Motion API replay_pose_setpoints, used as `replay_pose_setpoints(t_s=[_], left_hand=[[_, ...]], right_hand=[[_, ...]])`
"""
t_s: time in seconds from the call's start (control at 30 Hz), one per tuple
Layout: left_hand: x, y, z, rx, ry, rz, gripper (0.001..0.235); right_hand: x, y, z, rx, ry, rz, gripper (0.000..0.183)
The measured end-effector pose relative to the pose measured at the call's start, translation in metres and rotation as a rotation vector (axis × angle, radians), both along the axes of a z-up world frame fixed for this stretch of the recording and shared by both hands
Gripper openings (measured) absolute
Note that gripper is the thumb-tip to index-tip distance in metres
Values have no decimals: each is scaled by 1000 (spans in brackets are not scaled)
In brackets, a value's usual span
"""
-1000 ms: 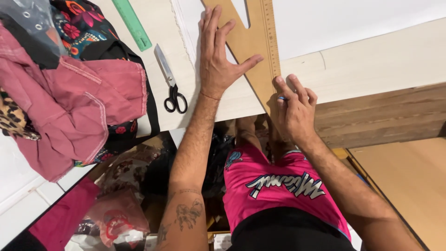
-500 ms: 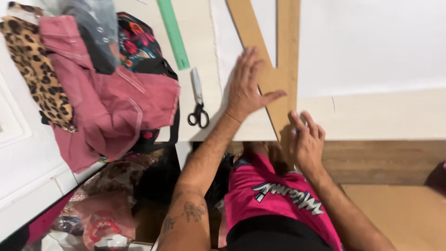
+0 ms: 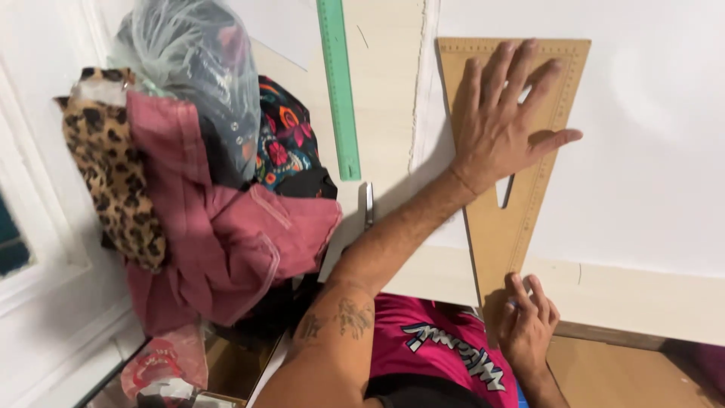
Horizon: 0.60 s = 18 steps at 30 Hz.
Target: Drawing lines on a large white sheet using a triangle ruler and a marker
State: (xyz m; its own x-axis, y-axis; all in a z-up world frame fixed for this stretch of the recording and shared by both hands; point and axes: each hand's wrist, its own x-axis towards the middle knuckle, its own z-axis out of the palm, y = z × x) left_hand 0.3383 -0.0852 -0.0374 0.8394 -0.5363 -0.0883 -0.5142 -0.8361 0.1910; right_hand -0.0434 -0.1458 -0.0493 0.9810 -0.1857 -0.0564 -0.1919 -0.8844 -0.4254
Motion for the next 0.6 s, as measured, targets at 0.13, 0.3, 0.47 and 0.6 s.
replay_pose_setpoints(t_s=[0.13, 0.3, 0.47, 0.6], left_hand=[[14, 6, 20, 125, 258, -96, 98], [5, 9, 2, 43, 51, -52, 97], [0, 5, -11, -8, -64, 6, 102], [2, 9, -7, 43, 110, -84, 97]], right_hand=[[6, -4, 4, -2, 12, 29, 34], [12, -32, 18, 371, 336, -228, 42], [139, -117, 22, -76, -72, -123, 12], [332, -114, 29, 118, -271, 269, 7]])
